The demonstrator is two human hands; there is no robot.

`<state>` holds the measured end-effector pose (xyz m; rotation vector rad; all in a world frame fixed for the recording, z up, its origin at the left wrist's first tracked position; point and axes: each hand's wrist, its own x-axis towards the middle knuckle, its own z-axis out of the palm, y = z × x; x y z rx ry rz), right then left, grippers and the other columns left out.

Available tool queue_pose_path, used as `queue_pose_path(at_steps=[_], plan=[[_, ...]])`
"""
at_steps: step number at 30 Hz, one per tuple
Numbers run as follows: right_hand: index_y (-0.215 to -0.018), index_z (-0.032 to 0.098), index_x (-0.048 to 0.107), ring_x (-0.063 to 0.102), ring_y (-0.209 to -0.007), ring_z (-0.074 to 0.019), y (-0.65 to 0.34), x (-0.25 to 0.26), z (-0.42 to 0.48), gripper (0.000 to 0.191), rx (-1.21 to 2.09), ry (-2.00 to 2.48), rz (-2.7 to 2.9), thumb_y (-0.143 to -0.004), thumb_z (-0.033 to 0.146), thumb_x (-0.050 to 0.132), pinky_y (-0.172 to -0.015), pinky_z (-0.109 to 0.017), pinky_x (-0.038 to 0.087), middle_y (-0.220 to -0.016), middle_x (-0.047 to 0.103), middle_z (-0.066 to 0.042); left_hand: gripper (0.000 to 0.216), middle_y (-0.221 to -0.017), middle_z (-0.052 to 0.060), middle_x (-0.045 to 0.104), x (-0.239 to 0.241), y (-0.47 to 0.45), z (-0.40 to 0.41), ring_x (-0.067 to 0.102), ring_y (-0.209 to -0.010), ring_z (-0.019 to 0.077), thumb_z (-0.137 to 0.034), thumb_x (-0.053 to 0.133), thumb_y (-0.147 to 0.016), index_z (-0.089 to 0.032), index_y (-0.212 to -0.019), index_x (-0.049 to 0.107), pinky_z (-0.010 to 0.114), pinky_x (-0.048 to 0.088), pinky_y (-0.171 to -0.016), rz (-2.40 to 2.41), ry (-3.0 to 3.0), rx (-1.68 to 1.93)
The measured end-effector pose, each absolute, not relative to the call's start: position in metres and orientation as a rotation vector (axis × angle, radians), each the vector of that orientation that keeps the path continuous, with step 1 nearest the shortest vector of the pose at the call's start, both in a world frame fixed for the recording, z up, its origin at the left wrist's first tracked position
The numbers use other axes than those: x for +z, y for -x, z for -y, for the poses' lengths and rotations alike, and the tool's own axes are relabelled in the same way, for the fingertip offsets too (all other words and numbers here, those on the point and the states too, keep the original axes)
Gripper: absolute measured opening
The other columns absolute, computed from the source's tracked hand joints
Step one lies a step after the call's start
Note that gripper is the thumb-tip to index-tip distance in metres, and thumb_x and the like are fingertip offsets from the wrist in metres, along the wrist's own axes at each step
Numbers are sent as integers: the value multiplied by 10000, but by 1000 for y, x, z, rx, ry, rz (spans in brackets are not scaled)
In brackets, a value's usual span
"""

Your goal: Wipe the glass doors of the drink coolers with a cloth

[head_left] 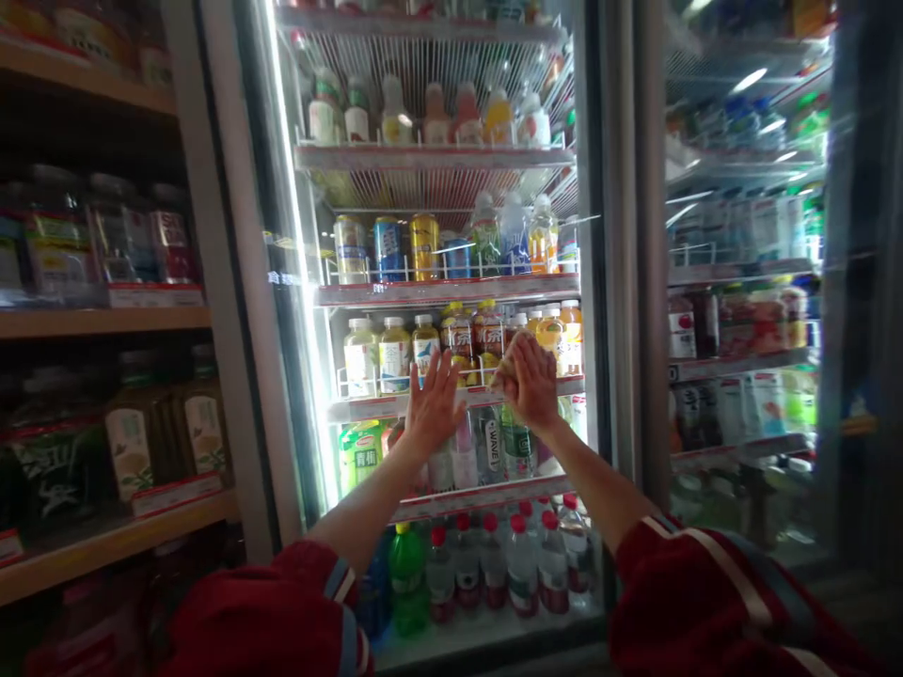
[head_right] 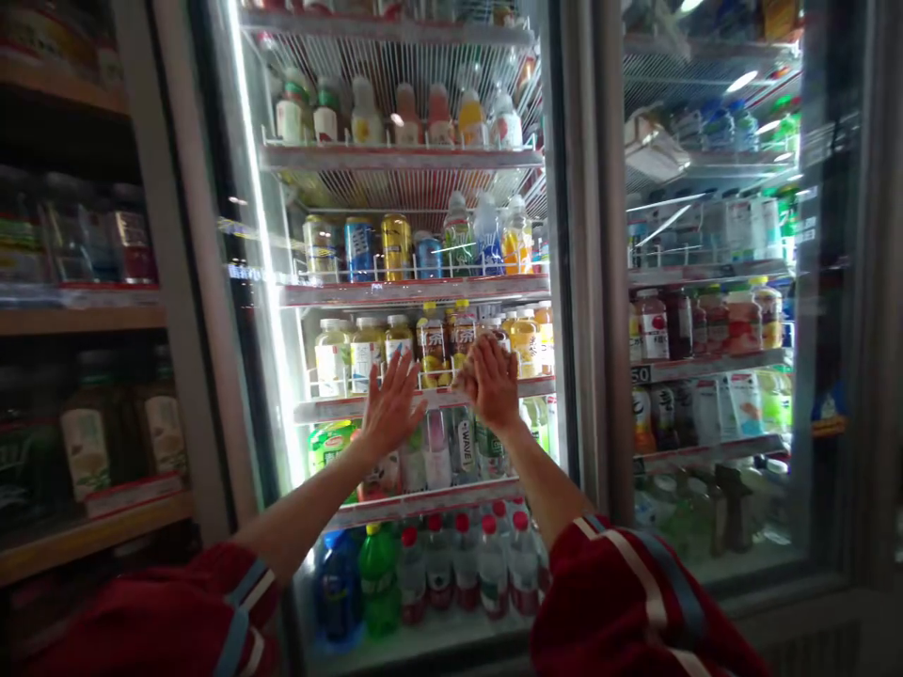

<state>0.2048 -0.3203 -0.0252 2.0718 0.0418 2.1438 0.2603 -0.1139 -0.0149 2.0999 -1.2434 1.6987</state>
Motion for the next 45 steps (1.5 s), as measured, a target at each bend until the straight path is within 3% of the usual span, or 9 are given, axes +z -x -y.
queue_pose_path(at_steps=[5, 9, 19, 28, 35, 39, 45], plan=[[-1373, 60, 385, 318, -1344, -318, -194, -29, 375, 565, 2408, -2018, 468, -880, 332, 336, -1057, -546, 261, -1406, 407, -221, 624, -1507, 143, 256, -17, -259, 117, 132, -1421, 266, -298, 509, -830, -135, -1396, 303, 530, 130, -1143, 1206, -2114, 1718], [-1396, 33, 337, 296, -1350, -332, -192, -23, 393, 606, 2516, -1992, 645, -864, 324, 315, -1050, -561, 269, -1427, 369, -236, 620, -1504, 141, 267, -19, -260, 118, 117, -1424, 265, -309, 509, -828, -133, -1390, 314, 528, 114, -1148, 1184, -2105, 1743], [-1449, 129, 245, 208, -1403, -258, -203, -7, 322, 620, 2088, -2036, -133, -876, 320, 383, -1112, -507, 198, -1461, 355, -149, 599, -1497, 119, 294, 3, -267, 116, 162, -1418, 246, -304, 504, -830, -153, -1384, 335, 496, 60, -1162, 1143, -2042, 1787], [-1436, 80, 271, 210, -1393, -304, -210, 13, 341, 622, 2359, -2007, 262, -879, 350, 343, -1077, -551, 215, -1468, 320, -195, 563, -1498, 138, 282, 14, -281, 71, 176, -1412, 275, -311, 470, -858, -145, -1386, 362, 526, 89, -1148, 1024, -2078, 1751], [-1417, 127, 323, 159, -1414, -248, -233, 25, 252, 572, 2035, -2120, -120, -881, 324, 362, -1129, -500, 138, -1476, 336, -132, 570, -1500, 137, 275, 11, -282, 53, 171, -1413, 272, -319, 455, -864, -133, -1392, 352, 525, 112, -1143, 1018, -2140, 1695], [-1406, 156, 342, 191, -1407, -230, -233, 22, 246, 555, 1898, -2113, -265, -885, 343, 374, -1138, -485, 120, -1477, 346, -105, 581, -1495, 145, 283, 11, -289, 34, 190, -1408, 281, -326, 463, -857, -126, -1390, 350, 529, 114, -1142, 926, -2132, 1700], [-1438, 137, 278, 199, -1402, -286, -233, 31, 271, 591, 2207, -2088, -45, -890, 345, 350, -1106, -553, 157, -1480, 322, -145, 596, -1503, 165, 254, 9, -300, 5, 168, -1413, 284, -339, 447, -866, -121, -1404, 314, 547, 137, -1131, 782, -2136, 1683]])
